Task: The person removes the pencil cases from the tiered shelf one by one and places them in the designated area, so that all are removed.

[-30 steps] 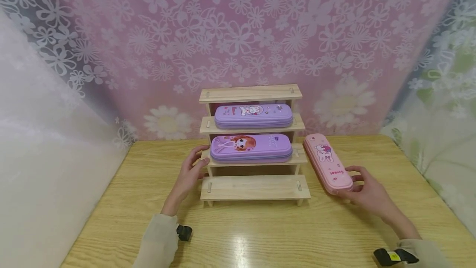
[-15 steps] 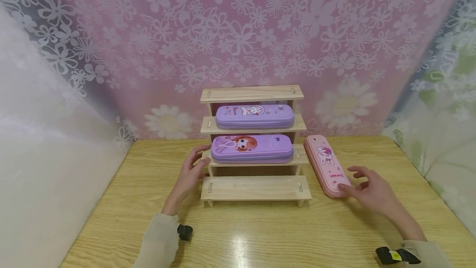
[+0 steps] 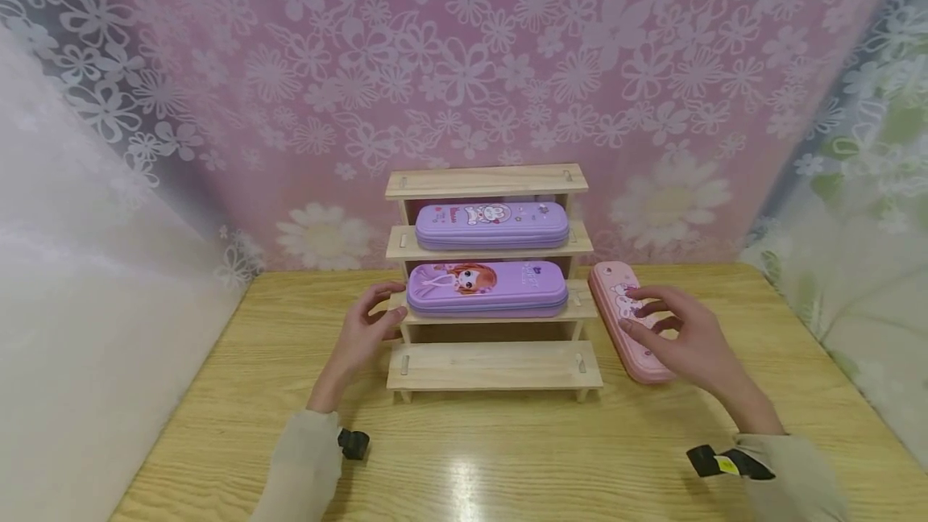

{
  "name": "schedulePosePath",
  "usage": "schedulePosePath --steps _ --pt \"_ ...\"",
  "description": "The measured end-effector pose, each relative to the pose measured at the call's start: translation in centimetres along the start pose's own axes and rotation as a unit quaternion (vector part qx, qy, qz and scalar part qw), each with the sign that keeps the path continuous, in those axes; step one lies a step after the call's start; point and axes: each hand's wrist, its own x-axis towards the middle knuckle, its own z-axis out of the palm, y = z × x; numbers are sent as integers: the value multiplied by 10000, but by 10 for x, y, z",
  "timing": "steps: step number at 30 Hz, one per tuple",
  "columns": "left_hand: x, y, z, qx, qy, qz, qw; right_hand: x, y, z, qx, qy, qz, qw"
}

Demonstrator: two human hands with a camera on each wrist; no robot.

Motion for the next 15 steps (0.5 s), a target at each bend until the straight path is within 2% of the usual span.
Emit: schedulePosePath --steps 5,8,11,15 --pt "2 2 -2 -17 -79 -37 10000 20 -16 20 410 170 -800 9958" --pt "3 3 -1 -20 -88 -14 10000 30 -24 31 565 155 -1024 9930" --pt "3 4 0 -27 -93 29 9999 35 -32 42 787 60 -856 9932" --pt "4 5 1 8 -61 66 10000 38 -39 56 1267 -205 -245 9914"
